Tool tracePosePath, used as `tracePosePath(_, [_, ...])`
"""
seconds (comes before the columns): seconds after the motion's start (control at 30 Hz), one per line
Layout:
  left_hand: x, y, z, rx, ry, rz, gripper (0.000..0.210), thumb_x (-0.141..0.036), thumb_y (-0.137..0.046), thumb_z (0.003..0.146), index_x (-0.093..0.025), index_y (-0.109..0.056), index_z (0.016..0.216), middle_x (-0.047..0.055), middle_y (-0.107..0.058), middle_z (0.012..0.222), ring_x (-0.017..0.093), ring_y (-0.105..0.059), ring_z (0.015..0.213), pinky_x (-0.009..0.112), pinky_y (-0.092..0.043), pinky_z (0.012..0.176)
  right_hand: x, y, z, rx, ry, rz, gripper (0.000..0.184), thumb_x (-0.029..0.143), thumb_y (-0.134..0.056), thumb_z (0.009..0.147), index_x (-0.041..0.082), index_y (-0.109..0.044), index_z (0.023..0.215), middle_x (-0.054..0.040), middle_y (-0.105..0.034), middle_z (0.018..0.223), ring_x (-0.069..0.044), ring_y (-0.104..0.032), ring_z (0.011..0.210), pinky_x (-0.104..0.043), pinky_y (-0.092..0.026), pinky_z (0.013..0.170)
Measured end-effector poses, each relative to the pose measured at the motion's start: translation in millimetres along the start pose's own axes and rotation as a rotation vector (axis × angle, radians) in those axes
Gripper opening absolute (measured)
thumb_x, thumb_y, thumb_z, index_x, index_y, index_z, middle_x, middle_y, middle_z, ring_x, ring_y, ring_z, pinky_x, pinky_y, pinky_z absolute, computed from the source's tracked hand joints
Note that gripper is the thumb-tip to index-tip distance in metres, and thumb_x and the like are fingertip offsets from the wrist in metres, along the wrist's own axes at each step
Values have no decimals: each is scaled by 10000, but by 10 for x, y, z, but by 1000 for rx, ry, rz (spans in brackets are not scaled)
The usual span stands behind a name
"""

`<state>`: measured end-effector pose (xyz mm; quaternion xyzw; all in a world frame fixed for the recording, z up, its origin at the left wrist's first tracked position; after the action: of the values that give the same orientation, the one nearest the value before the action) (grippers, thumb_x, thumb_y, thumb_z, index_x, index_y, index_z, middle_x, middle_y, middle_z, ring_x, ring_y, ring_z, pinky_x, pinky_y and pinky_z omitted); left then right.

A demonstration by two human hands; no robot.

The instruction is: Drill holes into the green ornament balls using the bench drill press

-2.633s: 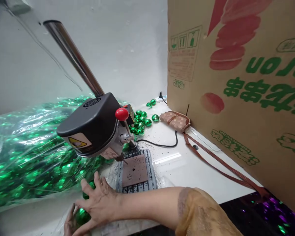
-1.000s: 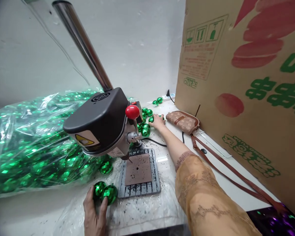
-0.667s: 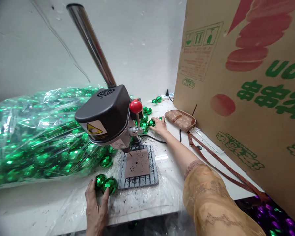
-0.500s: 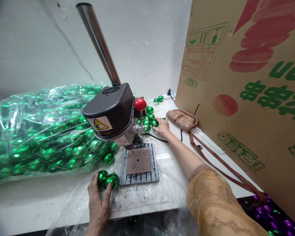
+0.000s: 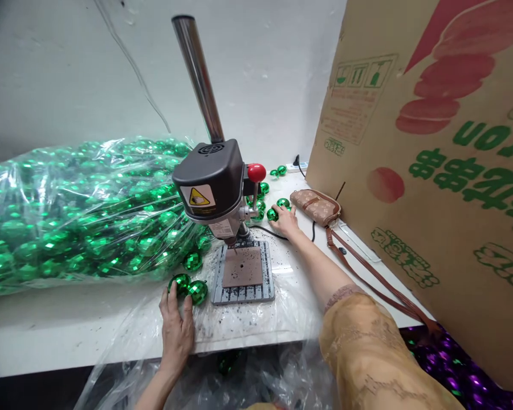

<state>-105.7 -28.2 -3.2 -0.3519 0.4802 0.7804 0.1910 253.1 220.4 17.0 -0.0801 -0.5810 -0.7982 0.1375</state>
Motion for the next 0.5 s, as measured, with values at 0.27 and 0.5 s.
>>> tracePosePath(0.27, [5,50,75,90,36,-63,667,-549,-331,999,-219,-260,1574,158,-242,1630,307,-203,1551,556,-200,1261,-99,162,-231,-84,27,23,464,452,-584,912,176,-553,1284,-100,-577,1324,-217,-575,1212,-481,-515,1043])
tracePosePath(0.5, [-138,58,-61,68,-86,97,691,-515,-423,981,-206,-258,1576,201,-95,1667,363,-130,1563,617,-242,1215,-167,214,-313,6,-21,4,452,449,-578,916,188,-554,1284,-101,-569,1336,-211,-574,1207,-468,-525,1032])
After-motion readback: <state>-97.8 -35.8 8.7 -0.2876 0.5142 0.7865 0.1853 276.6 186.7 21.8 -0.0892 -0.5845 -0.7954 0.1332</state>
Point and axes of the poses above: each hand's wrist, its own z-axis towards the middle knuckle, its own y-axis out of the back of the hand, x = y × z, the point moved 7 cm from there along z, towards the middle knuckle
